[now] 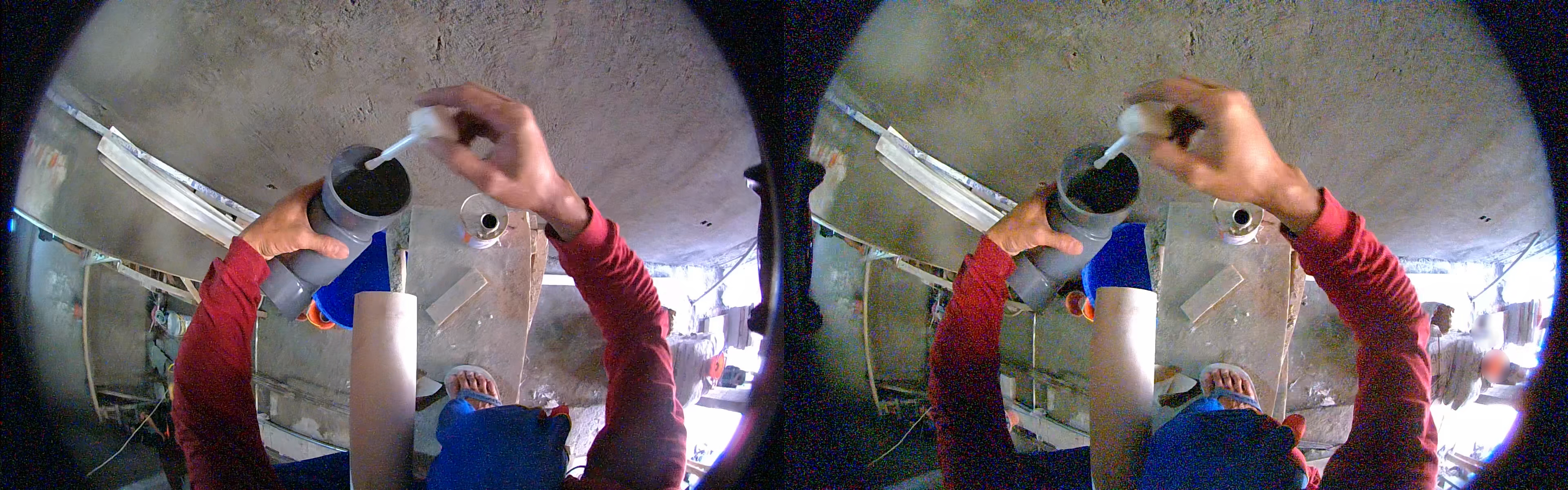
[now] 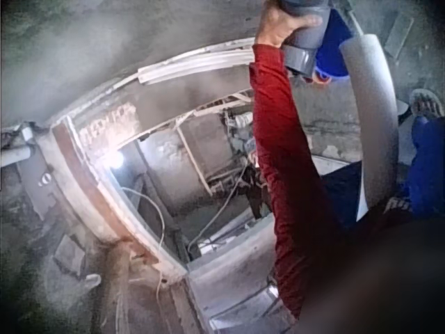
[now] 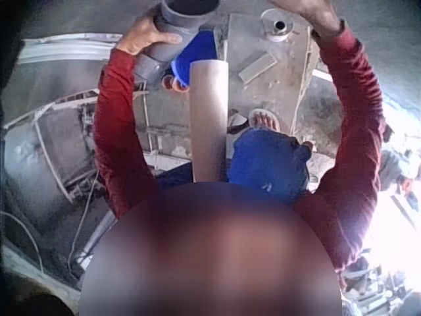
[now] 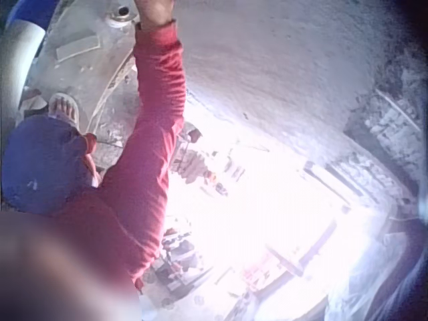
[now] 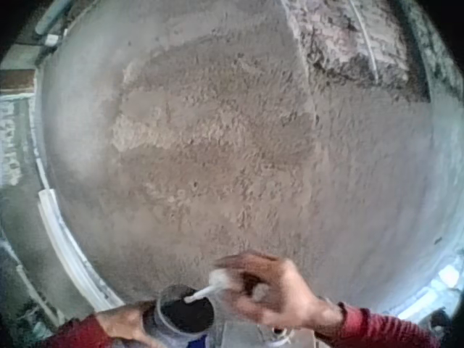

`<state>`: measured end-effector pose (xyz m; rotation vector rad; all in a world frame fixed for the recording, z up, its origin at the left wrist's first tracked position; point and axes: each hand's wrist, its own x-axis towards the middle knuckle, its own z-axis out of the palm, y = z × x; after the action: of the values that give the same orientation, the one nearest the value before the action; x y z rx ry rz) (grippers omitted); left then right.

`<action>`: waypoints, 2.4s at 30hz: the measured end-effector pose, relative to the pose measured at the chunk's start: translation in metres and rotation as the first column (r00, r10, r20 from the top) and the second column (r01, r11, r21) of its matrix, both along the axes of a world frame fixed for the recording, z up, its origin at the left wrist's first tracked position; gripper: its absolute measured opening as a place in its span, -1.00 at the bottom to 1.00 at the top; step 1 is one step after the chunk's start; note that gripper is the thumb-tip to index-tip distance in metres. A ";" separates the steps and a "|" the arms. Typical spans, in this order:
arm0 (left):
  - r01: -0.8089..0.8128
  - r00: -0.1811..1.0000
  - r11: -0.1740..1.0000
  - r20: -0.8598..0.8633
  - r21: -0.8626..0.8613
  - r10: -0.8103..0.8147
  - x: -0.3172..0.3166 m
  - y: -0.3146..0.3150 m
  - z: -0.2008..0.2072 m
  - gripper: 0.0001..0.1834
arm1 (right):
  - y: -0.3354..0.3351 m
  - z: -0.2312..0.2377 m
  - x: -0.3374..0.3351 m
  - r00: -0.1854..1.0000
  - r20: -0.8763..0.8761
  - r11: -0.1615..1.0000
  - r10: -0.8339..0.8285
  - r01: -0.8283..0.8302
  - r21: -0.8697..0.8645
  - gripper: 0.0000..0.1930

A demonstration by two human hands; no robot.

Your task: The person applies adhesive to the ends of a white PVC pipe and a grey elbow fitting, then joins them together. The person holds and rotates the assembled pipe to inspect the connection.

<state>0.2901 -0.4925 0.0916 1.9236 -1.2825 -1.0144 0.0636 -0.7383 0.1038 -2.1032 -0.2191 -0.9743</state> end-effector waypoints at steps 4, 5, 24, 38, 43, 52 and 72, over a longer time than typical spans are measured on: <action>0.051 0.998 0.997 -0.032 0.055 -0.049 -0.003 0.004 0.007 0.17 | 0.016 0.016 0.035 0.974 0.191 0.915 0.125 -0.039 -0.400 -0.55; 0.051 0.998 0.997 -0.031 0.055 -0.050 -0.004 0.006 0.007 0.17 | 0.018 0.015 0.036 0.979 0.173 0.899 0.111 -0.024 -0.438 -0.54; 0.057 0.966 0.991 0.257 -0.118 -0.025 -0.008 0.018 0.020 0.19 | 0.043 0.004 0.028 0.979 0.040 0.944 0.201 -0.204 0.259 -0.59; 0.025 0.393 0.911 0.843 -0.411 0.369 -0.038 0.011 0.029 0.14 | 0.021 0.016 0.014 0.991 -0.098 0.967 -0.087 0.060 -0.248 -0.58; -0.011 0.321 0.899 0.850 -0.437 0.417 -0.043 0.011 0.029 0.15 | 0.034 0.004 0.009 0.956 0.235 0.873 -0.177 0.263 -0.411 -0.55; 0.007 0.188 0.879 0.863 -0.478 0.468 -0.045 0.014 0.026 0.14 | 0.047 -0.011 0.002 0.982 -0.130 0.906 0.140 -0.074 0.417 -0.58; -0.036 0.156 0.869 0.856 -0.493 0.492 -0.040 0.016 0.022 0.14 | 0.049 -0.028 0.002 0.943 -0.204 0.832 0.263 -0.115 0.543 -0.56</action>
<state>0.2501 -0.4765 0.1139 2.3508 -1.4207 0.9144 0.0658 -0.6897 0.0760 -1.6396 -0.0138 -0.5340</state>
